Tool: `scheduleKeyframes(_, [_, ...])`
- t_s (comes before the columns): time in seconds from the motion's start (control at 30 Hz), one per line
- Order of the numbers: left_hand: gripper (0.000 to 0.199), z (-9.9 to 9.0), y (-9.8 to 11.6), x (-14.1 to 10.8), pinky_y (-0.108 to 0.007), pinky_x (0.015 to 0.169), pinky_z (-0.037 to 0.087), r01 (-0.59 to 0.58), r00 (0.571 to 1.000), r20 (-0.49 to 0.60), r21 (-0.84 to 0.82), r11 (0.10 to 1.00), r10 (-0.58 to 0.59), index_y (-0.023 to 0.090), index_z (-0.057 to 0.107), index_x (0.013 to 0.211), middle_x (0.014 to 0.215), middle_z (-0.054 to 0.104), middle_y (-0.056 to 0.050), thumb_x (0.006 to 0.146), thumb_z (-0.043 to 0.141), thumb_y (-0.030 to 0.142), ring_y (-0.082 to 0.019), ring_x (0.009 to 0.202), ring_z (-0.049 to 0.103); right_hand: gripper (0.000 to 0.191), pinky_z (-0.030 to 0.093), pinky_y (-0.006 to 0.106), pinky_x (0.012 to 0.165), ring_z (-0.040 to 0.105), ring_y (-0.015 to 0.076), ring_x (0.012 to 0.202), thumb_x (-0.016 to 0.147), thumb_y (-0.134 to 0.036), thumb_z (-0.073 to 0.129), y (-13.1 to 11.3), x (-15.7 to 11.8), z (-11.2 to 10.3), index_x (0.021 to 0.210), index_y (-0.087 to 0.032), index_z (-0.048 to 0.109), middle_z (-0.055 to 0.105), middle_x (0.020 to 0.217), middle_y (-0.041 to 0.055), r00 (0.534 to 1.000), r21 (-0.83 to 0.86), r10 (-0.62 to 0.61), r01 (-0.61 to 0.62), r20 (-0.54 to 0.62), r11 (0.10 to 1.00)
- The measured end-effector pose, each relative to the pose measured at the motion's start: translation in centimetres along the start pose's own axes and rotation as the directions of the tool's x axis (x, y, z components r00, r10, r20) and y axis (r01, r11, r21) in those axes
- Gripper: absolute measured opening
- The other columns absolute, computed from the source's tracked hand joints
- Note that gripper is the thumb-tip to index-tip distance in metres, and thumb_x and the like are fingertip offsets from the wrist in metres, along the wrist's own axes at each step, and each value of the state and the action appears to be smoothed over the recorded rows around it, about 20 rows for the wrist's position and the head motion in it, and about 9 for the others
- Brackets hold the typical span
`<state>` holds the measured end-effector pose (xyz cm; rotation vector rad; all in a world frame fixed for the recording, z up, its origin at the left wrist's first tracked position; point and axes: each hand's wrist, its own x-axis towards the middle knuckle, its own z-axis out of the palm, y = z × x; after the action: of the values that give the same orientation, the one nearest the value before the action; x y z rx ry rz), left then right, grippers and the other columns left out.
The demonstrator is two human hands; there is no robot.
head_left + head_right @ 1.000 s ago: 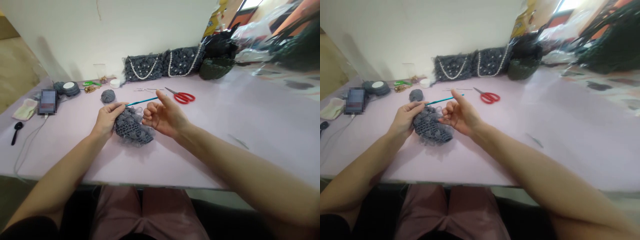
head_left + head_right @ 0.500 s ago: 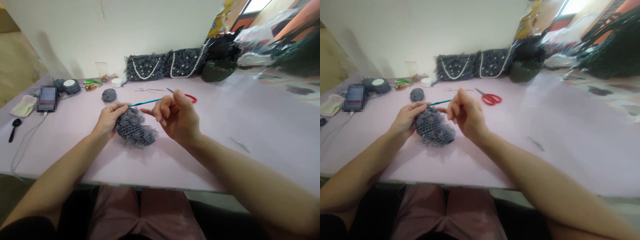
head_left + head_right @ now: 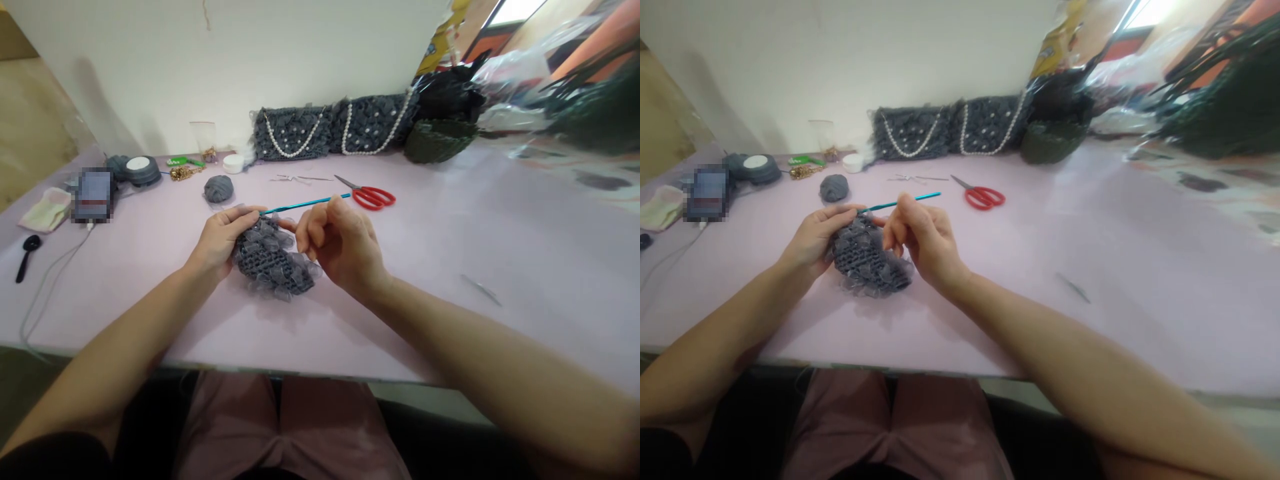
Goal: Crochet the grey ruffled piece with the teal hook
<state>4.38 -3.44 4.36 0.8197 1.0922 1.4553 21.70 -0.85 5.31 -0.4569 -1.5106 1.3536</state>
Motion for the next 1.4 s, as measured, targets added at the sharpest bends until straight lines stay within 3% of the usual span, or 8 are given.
scheduleKeyframes(0.17, [0.026, 0.2, -0.2, -0.2, -0.026, 0.067, 0.054, 0.003, 0.999, 0.048, -0.013, 1.0, -0.002, 0.013, 0.075, 0.087, 0.072, 0.074, -0.004, 0.065, 0.083, 0.026, -0.015, 0.066, 0.067, 0.071, 0.058, 0.041, 0.088, 0.046, 0.0118, 0.046, 0.083, -0.085, 0.051, 0.2, -0.2, 0.2, 0.048, -0.024, 0.043, 0.05, 0.046, -0.0007, 1.0, -0.018, 0.001, 0.0, 0.017, 1.0])
scheduleKeyframes(0.33, [0.018, 1.2, -0.3, -0.8, -0.026, 0.07, 0.056, -0.011, 0.999, 0.038, -0.025, 1.0, 0.012, 0.014, 0.076, 0.08, 0.072, 0.075, -0.003, 0.066, 0.081, 0.023, -0.014, 0.067, 0.068, 0.065, 0.055, 0.039, 0.086, 0.048, 0.0118, 0.048, 0.087, -0.076, 0.056, 0.6, -0.3, -0.2, 0.051, -0.023, 0.047, 0.053, 0.049, -0.0009, 0.997, 0.023, -0.041, 0.04, 0.062, 0.999])
scheduleKeyframes(0.67, [0.014, 1.5, -0.5, -0.9, -0.025, 0.064, 0.052, -0.048, 0.998, 0.034, 0.033, 0.998, 0.047, 0.015, 0.076, 0.077, 0.066, 0.071, 0.0, 0.066, 0.082, 0.022, -0.012, 0.06, 0.064, 0.044, 0.052, 0.031, 0.078, 0.06, 0.0155, 0.075, 0.093, -0.056, 0.062, 0.9, -0.2, -0.5, 0.067, -0.02, 0.064, 0.065, 0.079, 0.0045, 0.98, 0.12, -0.162, 0.148, 0.12, 0.982])
scheduleKeyframes(0.8, [0.017, 1.4, -0.8, -0.7, -0.022, 0.062, 0.049, -0.087, 0.995, 0.042, 0.012, 0.996, 0.086, 0.015, 0.075, 0.075, 0.066, 0.071, 0.001, 0.064, 0.085, 0.023, -0.01, 0.059, 0.063, 0.042, 0.054, 0.034, 0.086, 0.06, 0.0159, 0.081, 0.092, -0.058, 0.061, 1.0, -0.4, -0.6, 0.074, -0.02, 0.064, 0.066, 0.094, 0.0052, 0.986, 0.106, -0.113, 0.1, 0.122, 0.989])
scheduleKeyframes(0.97, [0.022, 1.0, -1.5, -0.5, -0.022, 0.07, 0.051, -0.166, 0.981, 0.115, 0.08, 0.983, 0.156, 0.015, 0.076, 0.083, 0.076, 0.075, -0.001, 0.07, 0.084, 0.031, -0.011, 0.071, 0.066, 0.035, 0.051, 0.039, 0.099, 0.062, 0.0194, 0.1, 0.094, -0.056, 0.06, 1.2, -0.8, -0.8, 0.092, -0.022, 0.069, 0.065, 0.114, 0.0067, 0.971, 0.009, -0.161, 0.162, 0.174, 0.987])
scheduleKeyframes(1.07, [0.015, 0.9, -1.6, -0.7, -0.025, 0.074, 0.052, -0.303, 0.946, 0.181, 0.206, 0.931, 0.268, 0.017, 0.076, 0.086, 0.081, 0.076, -0.002, 0.079, 0.077, 0.03, -0.013, 0.075, 0.067, 0.033, 0.053, 0.037, 0.094, 0.062, 0.0189, 0.099, 0.095, -0.055, 0.06, 0.9, -0.8, -0.7, 0.093, -0.023, 0.069, 0.065, 0.117, 0.0063, 0.976, 0.066, -0.112, 0.101, 0.187, 0.993])
scheduleKeyframes(1.2, [0.012, 0.9, -1.5, -1.4, -0.025, 0.078, 0.053, -0.527, 0.849, 0.248, 0.458, 0.716, 0.467, 0.018, 0.076, 0.089, 0.086, 0.077, -0.001, 0.089, 0.065, 0.023, -0.014, 0.08, 0.069, 0.034, 0.055, 0.031, 0.079, 0.061, 0.016, 0.087, 0.094, -0.055, 0.059, -0.1, -0.4, -0.6, 0.086, -0.022, 0.067, 0.066, 0.112, 0.0059, 0.982, 0.195, -0.04, 0.003, 0.184, 0.981])
scheduleKeyframes(1.4, [0.014, 0.8, -1.2, -1.6, -0.025, 0.083, 0.055, -0.664, 0.724, 0.339, 0.58, 0.472, 0.601, 0.019, 0.076, 0.09, 0.094, 0.079, -0.003, 0.092, 0.061, 0.02, -0.014, 0.086, 0.073, 0.039, 0.052, 0.027, 0.063, 0.056, 0.0117, 0.071, 0.093, -0.058, 0.06, -1.0, 0.4, -1.1, 0.082, -0.021, 0.062, 0.066, 0.108, 0.0062, 0.988, 0.124, 0.001, -0.02, 0.153, 0.992])
